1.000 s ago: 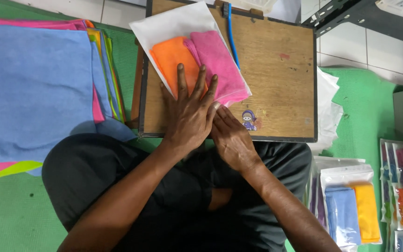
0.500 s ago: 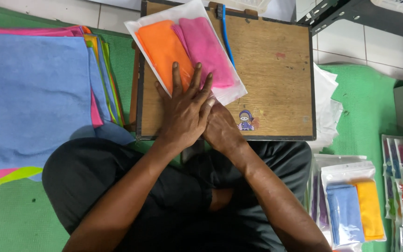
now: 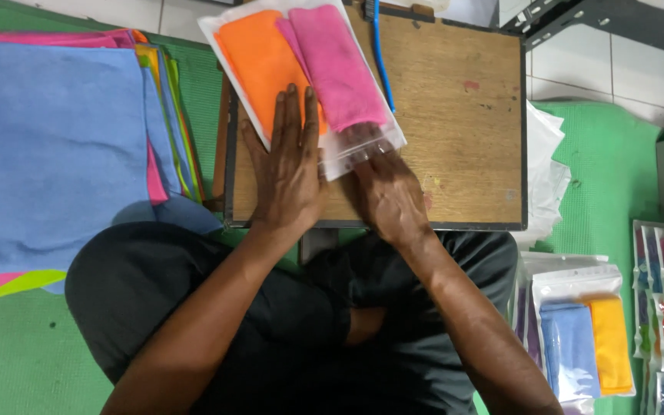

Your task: Folding microfiber cloths and placing them into plastic zip-lock bags for storage or sale.

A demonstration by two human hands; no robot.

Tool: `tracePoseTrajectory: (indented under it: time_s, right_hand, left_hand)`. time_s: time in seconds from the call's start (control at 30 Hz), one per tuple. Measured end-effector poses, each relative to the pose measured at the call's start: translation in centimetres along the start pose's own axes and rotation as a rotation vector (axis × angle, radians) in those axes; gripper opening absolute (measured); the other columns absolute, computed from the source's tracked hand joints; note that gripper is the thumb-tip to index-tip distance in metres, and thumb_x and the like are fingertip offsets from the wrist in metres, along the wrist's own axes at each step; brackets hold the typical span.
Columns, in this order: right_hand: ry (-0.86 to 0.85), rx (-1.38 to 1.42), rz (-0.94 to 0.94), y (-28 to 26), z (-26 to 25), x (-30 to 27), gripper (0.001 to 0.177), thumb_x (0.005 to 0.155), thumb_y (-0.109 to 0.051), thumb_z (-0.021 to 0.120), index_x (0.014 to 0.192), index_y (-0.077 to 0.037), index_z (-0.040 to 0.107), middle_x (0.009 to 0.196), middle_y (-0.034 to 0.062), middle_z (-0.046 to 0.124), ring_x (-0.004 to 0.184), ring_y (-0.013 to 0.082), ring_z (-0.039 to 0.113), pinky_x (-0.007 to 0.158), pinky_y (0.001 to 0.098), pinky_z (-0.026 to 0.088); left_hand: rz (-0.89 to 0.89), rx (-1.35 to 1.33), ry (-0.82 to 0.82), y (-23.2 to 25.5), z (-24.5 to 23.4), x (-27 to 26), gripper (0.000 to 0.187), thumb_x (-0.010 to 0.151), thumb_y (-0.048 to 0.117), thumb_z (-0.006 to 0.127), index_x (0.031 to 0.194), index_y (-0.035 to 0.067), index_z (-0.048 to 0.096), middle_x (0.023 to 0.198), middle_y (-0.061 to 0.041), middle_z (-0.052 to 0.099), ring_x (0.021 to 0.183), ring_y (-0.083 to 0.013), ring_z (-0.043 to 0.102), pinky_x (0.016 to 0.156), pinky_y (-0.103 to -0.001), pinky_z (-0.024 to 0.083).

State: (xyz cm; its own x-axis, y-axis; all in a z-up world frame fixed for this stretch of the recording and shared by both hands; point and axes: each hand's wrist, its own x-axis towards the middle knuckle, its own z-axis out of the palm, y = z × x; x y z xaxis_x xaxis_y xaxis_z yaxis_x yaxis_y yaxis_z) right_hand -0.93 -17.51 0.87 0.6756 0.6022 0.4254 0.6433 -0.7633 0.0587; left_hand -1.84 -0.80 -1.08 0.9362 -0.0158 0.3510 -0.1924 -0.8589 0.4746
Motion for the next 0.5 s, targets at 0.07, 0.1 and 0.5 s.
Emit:
tracePoseTrajectory:
  time_s: [0.07, 0.1, 0.5]
  right_hand:
    - [-0.033, -0.059, 0.034, 0.0, 0.2, 0.0, 0.035, 0.098, -0.018, 0.06, 0.128, -0.004, 0.07, 0.12, 0.0175, 0.071, 0.124, 0.0365, 0.064, 0.105, 0.043, 0.051]
    - [-0.064, -0.117, 0.061, -0.1, 0.3, 0.2, 0.037, 0.099, -0.012, 0.054, 0.131, 0.001, 0.068, 0.128, 0.0224, 0.07, 0.131, 0.039, 0.06, 0.113, 0.0434, 0.046]
    - [-0.162, 0.307, 0.434, 0.3, -3.9, -1.8, 0.028, 0.086, -0.016, 0.064, 0.109, -0.024, 0.079, 0.11, -0.0012, 0.078, 0.103, 0.0289, 0.073, 0.084, 0.0398, 0.06]
  left_hand:
    - [0.003, 0.03, -0.011, -0.4, 0.5, -0.1, 0.091, 0.087, -0.001, 0.075, 0.163, 0.0, 0.024, 0.165, -0.03, 0.033, 0.155, -0.0406, 0.03, 0.111, -0.08, 0.008]
    - [0.001, 0.063, -0.018, -0.7, 0.6, -0.1, 0.095, 0.083, -0.007, 0.077, 0.163, -0.002, 0.025, 0.164, -0.031, 0.036, 0.155, -0.0385, 0.033, 0.111, -0.081, 0.002]
    - [0.079, 0.028, -0.012, 0.7, -2.3, -0.1, 0.089, 0.074, 0.048, 0.075, 0.149, 0.005, 0.055, 0.153, -0.027, 0.052, 0.143, -0.0434, 0.048, 0.11, -0.084, 0.0]
